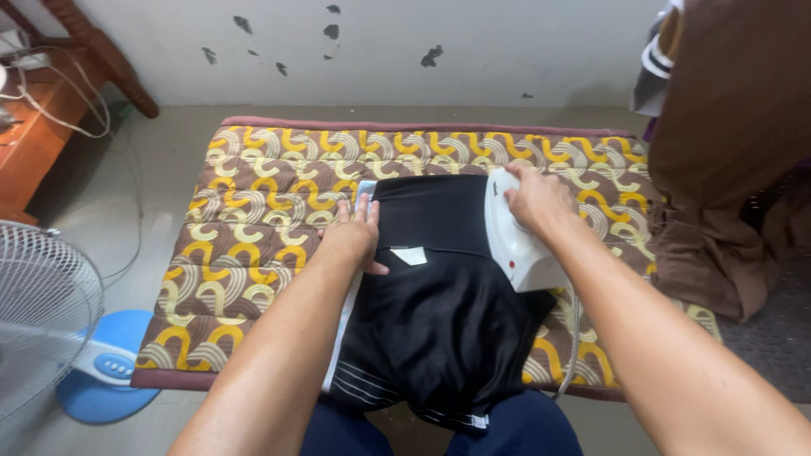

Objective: The person irons a black garment on a patterned bench using a white iron. They repeatedly smooth the fabric with the iron, adjusting the garment with their left hand to maintain alignment and coverage.

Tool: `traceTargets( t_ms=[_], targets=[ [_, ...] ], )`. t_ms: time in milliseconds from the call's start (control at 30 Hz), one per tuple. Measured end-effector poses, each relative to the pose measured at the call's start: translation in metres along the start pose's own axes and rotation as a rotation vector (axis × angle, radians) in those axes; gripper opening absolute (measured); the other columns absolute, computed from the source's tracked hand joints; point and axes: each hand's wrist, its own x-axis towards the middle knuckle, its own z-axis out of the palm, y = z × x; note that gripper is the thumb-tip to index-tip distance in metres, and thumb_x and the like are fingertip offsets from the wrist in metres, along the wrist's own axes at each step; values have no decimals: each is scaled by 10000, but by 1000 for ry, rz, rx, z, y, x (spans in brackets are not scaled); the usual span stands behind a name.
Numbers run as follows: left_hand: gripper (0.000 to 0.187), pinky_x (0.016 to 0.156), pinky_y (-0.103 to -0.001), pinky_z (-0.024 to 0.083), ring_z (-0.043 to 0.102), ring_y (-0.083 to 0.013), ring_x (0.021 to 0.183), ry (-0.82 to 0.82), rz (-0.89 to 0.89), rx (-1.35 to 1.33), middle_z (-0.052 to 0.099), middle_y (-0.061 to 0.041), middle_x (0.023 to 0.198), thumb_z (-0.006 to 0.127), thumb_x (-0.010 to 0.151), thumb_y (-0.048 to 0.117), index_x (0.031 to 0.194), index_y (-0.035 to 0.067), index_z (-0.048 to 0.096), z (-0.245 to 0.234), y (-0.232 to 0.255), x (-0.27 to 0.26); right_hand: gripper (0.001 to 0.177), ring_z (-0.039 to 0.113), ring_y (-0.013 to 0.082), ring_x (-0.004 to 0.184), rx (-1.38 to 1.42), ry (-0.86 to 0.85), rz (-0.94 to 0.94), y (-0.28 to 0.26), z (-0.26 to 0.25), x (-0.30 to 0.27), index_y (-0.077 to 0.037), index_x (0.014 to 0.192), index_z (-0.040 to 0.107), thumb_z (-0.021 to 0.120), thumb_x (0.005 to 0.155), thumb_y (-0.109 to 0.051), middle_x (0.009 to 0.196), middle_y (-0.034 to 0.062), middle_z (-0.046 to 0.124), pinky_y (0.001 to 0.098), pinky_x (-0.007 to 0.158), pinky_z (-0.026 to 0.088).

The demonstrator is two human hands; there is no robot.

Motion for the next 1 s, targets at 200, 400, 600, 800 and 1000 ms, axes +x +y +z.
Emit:
traceTargets(
  t_ms=[200, 400, 600, 800, 1000],
  targets=[
    [1452, 1127, -661, 420, -40, -412, 1586, 8, 2, 8, -160, -27, 1735, 889, 689, 618, 1644, 187, -117, 3, -1, 4, 566, 649, 409, 1199, -8, -12, 18, 36, -2, -39, -410, 1519, 474, 637, 977, -392, 1263, 207, 692, 515, 1032, 519],
    [1479, 1120, -665, 434, -66, -416, 1587, -32, -20, 25, -187, -15, 1731, 893, 679, 632, 1640, 195, -143, 4, 1, 15, 563, 654, 403, 1186, -22, -23, 39, 40, -7, -56, -420, 1516, 468, 634, 978, -399, 1240, 207, 698, 516, 1022, 523],
    [1483, 1129, -671, 411, -71, -411, 1582, -35, -24, -2, -203, -23, 1729, 907, 682, 607, 1639, 191, -147, 2, 2, 15, 545, 638, 389, 1222, -49, 2, 63, 26, -11, -30, -429, 1499, 491, 644, 976, -409, 1297, 186, 678, 509, 1038, 513],
    [1467, 1141, -672, 395, -71, -402, 1588, -10, -11, -33, -185, -17, 1731, 905, 680, 593, 1642, 191, -128, 3, 0, 10, 553, 636, 389, 1228, -52, 37, 8, 13, -4, 8, -407, 1503, 504, 655, 972, -387, 1302, 191, 676, 507, 1041, 513],
    [1473, 1154, -670, 380, -80, -399, 1584, -48, -26, -24, -219, -20, 1723, 899, 693, 595, 1635, 192, -159, 0, 2, 11, 560, 612, 399, 1243, 1, 57, -32, 17, 3, 20, -369, 1509, 497, 659, 973, -362, 1333, 189, 653, 510, 1052, 493]
  ],
)
